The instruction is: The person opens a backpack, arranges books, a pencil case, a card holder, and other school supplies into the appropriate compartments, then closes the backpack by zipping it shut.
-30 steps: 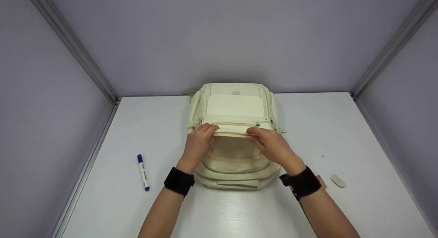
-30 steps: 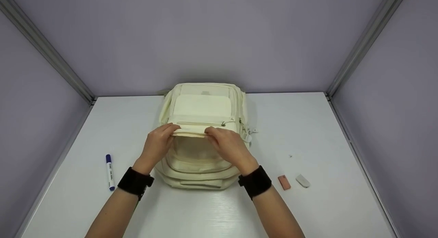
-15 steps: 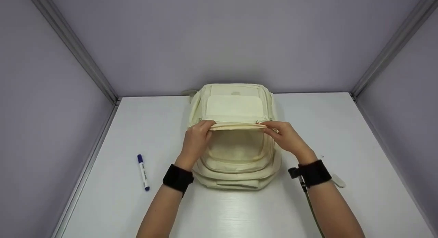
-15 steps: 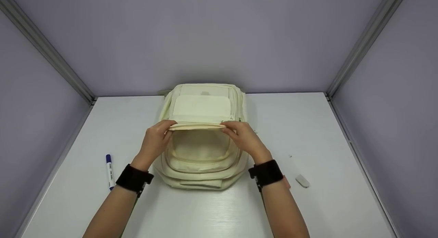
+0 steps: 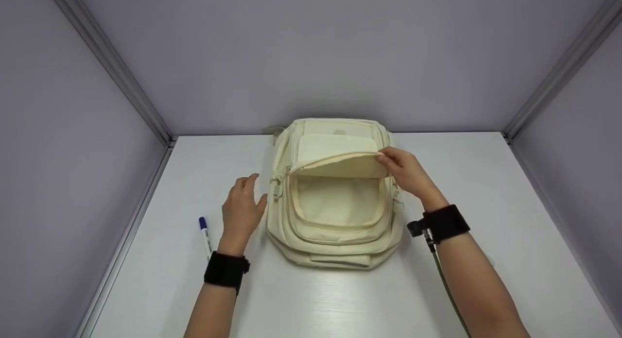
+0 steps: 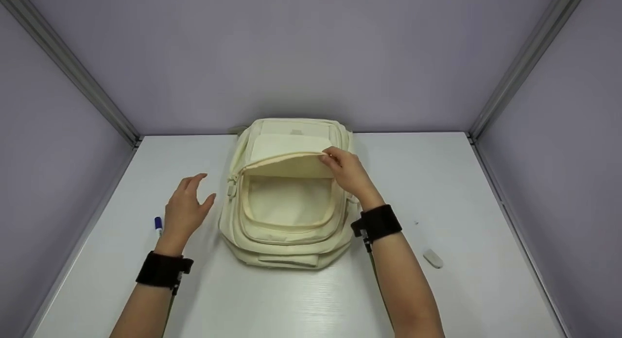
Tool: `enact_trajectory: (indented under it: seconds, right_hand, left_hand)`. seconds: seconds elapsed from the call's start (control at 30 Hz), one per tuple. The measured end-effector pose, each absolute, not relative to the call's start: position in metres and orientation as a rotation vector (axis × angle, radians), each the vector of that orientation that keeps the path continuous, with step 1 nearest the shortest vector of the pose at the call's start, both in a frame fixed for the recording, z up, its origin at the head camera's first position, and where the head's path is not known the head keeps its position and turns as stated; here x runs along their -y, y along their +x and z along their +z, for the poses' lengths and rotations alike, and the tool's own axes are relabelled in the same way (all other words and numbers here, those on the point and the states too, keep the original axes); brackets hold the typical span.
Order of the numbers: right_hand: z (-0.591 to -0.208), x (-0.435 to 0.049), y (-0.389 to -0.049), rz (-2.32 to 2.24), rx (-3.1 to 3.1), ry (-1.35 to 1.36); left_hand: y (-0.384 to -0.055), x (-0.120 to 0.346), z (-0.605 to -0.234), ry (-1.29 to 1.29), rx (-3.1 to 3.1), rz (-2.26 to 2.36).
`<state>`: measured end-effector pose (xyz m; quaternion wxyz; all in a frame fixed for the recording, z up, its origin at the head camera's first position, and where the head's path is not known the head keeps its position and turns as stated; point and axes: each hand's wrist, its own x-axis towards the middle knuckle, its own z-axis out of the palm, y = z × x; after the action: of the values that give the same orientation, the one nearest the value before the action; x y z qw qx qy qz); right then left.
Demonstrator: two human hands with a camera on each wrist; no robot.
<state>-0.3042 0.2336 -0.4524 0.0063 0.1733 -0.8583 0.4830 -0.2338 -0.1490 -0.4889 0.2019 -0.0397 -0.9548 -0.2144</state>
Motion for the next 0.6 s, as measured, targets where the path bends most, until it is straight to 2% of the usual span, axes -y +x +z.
enact_trajectory:
  seconds: [0.33, 0.6]
  right_hand:
    - [-0.415, -0.227, -0.301, 1.771, 2.726, 0.392]
    - [-0.435, -0.233, -0.321, 1.827, 2.707, 0.292]
  left_hand:
    - [-0.214, 0.218, -0.513, 0.437, 2.825, -0.496]
    - [-0.193, 0.252, -0.517, 0.651, 3.169, -0.61]
